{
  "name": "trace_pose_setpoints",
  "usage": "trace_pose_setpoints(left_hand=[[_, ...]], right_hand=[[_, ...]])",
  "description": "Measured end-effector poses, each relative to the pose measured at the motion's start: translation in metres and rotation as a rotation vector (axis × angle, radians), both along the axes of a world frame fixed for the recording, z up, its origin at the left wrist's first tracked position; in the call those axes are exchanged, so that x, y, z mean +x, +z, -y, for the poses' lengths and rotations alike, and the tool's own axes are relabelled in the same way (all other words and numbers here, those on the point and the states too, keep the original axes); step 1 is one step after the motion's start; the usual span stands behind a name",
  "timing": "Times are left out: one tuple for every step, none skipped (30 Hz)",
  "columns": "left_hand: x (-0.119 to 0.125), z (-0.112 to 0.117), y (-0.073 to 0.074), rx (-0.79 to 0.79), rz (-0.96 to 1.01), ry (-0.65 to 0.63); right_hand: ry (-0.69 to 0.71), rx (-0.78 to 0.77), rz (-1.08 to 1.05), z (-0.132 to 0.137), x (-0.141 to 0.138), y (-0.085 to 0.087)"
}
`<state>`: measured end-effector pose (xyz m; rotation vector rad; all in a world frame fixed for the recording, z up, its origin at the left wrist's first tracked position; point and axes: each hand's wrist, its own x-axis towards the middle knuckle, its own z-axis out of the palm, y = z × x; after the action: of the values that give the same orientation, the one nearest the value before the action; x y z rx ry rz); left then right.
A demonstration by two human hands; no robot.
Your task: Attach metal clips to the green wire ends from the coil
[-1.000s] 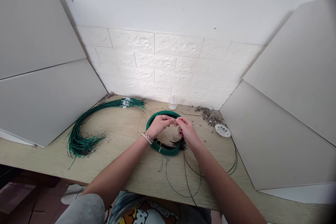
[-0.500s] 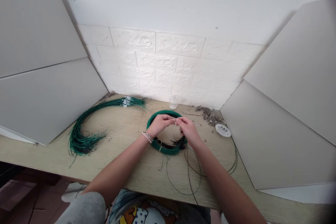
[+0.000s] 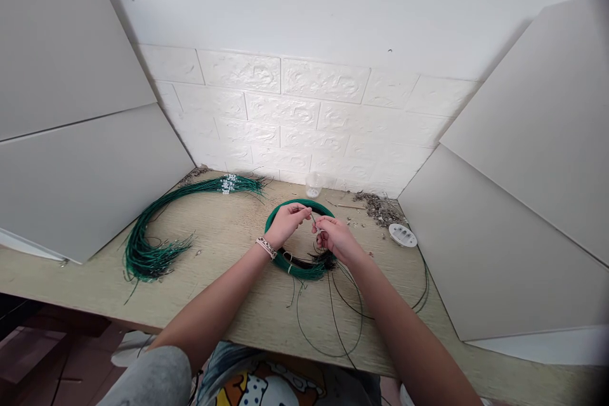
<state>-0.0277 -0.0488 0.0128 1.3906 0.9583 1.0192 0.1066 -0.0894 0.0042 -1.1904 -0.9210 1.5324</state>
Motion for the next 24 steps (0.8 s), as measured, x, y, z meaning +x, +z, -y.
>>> trace_pose_setpoints(left_hand=[[0.000,0.000,0.000,0.001,0.006,0.005],[0.001,0.001,0.000,0.003,0.008,0.011],[0.001,0.001,0.000,0.005,0.009,0.019],[0.000,0.001,0.000,0.007,0.013,0.030],[-0.001,0.000,0.001,0.008,0.023,0.044],[-0.002,0.000,0.001,0.008,0.035,0.059],[-0.003,-0.001,0.002,0.005,0.051,0.072],[-0.004,-0.002,0.002,-0.002,0.070,0.083],[-0.005,-0.004,0.003,-0.010,0.091,0.094],[-0.007,-0.005,0.003,-0.020,0.115,0.106],[-0.008,-0.007,0.003,-0.032,0.144,0.122],[-0.010,-0.009,0.003,-0.045,0.180,0.143],[-0.011,-0.011,0.004,-0.058,0.227,0.174],[-0.013,-0.013,0.004,-0.072,0.285,0.212],[-0.016,-0.015,0.005,-0.084,0.353,0.251],[-0.018,-0.018,0.006,-0.096,0.427,0.288],[-0.022,-0.020,0.008,-0.107,0.503,0.319],[-0.025,-0.023,0.009,-0.117,0.573,0.341],[-0.029,-0.025,0.010,-0.126,0.634,0.353],[-0.033,-0.028,0.011,-0.132,0.684,0.357],[-0.037,-0.031,0.012,-0.136,0.727,0.359],[-0.040,-0.033,0.013,-0.138,0.767,0.362],[-0.044,-0.035,0.014,-0.143,0.804,0.360],[-0.048,-0.038,0.015,-0.149,0.841,0.354]], right_hand=[[0.011,-0.007,-0.006,0.000,0.000,0.000],[0.022,-0.010,-0.009,0.000,0.001,0.000],[0.031,-0.012,-0.007,0.000,0.001,0.000],[0.039,-0.013,-0.004,0.000,0.001,-0.001],[0.047,-0.014,-0.003,0.000,0.001,-0.001],[0.053,-0.015,-0.005,0.000,0.001,0.000],[0.057,-0.015,-0.013,0.001,0.001,0.000],[0.061,-0.014,-0.028,0.001,0.001,0.001],[0.064,-0.016,-0.046,0.002,0.000,0.001],[0.070,-0.019,-0.065,0.003,0.000,0.002],[0.079,-0.022,-0.081,0.004,0.001,0.003],[0.096,-0.026,-0.093,0.005,0.001,0.004],[0.120,-0.029,-0.098,0.006,0.002,0.005],[0.150,-0.032,-0.096,0.006,0.003,0.005],[0.178,-0.031,-0.088,0.007,0.003,0.007],[0.200,-0.023,-0.077,0.008,0.004,0.008],[0.213,-0.010,-0.064,0.009,0.003,0.011],[0.220,0.010,-0.053,0.010,0.002,0.014],[0.224,0.036,-0.042,0.012,0.001,0.019],[0.228,0.065,-0.031,0.014,-0.002,0.024],[0.232,0.092,-0.012,0.016,-0.004,0.030],[0.231,0.119,0.023,0.020,-0.007,0.037],[0.212,0.148,0.082,0.023,-0.010,0.043],[0.171,0.189,0.169,0.028,-0.013,0.050]])
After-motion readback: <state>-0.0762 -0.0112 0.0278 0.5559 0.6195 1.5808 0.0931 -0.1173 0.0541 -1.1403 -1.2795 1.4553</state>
